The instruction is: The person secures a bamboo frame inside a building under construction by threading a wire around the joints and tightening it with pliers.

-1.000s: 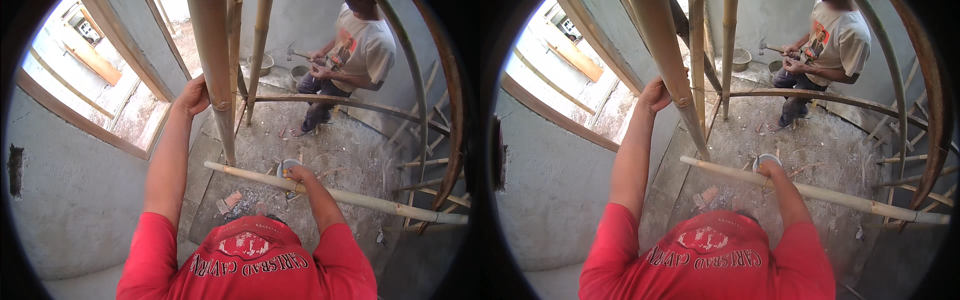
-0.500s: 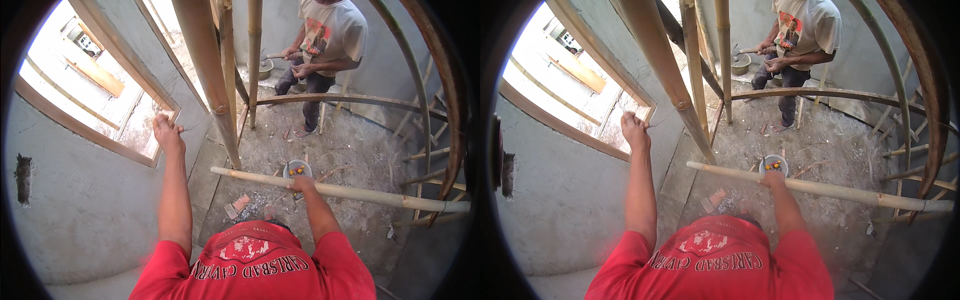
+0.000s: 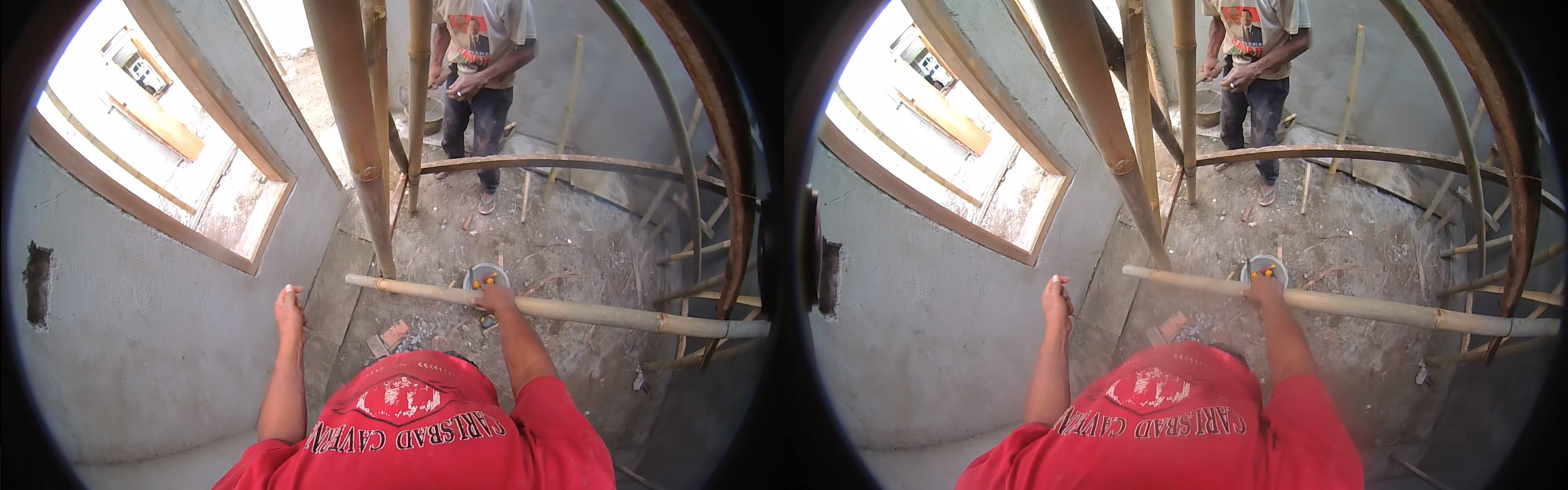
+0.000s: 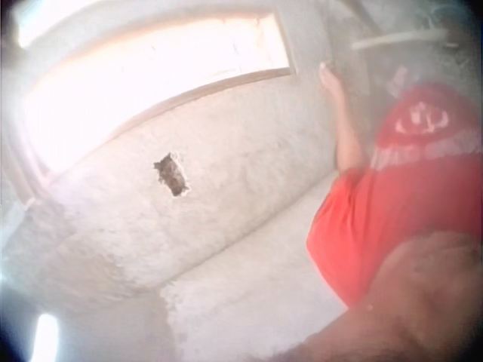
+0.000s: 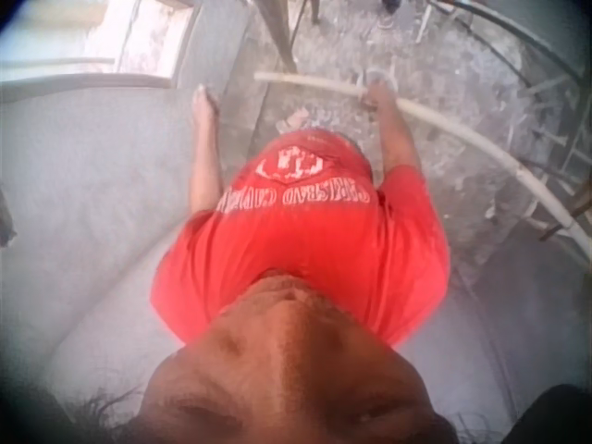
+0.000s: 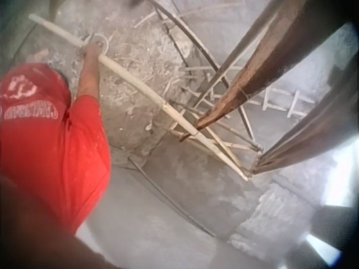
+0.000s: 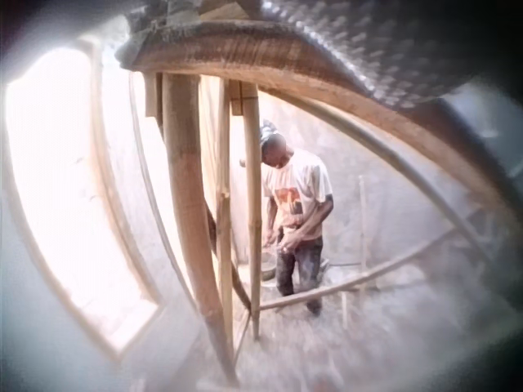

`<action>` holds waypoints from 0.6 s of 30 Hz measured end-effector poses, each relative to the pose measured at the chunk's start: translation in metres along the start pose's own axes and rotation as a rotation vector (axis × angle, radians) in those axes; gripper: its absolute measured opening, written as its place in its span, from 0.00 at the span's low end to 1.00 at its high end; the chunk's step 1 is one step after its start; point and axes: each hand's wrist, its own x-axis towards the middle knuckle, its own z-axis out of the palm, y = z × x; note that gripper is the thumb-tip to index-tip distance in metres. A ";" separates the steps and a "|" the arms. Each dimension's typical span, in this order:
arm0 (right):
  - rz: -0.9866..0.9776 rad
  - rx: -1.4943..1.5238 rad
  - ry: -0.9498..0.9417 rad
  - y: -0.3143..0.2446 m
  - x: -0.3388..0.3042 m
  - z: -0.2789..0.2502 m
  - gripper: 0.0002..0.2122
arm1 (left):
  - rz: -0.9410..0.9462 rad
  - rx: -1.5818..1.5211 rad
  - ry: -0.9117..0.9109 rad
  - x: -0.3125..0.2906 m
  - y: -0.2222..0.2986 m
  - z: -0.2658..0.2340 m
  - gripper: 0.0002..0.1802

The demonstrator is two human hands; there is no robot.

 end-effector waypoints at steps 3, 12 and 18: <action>-0.017 0.124 0.005 0.012 0.012 -0.001 0.33 | -0.001 0.172 -0.175 -0.022 -0.008 0.031 0.18; -0.013 0.447 0.056 0.024 0.008 -0.026 0.29 | 0.064 0.283 -0.401 -0.047 0.019 0.019 0.20; -0.475 1.053 0.595 -0.120 -0.118 -0.113 0.27 | 0.405 0.509 -0.586 -0.047 0.019 0.015 0.21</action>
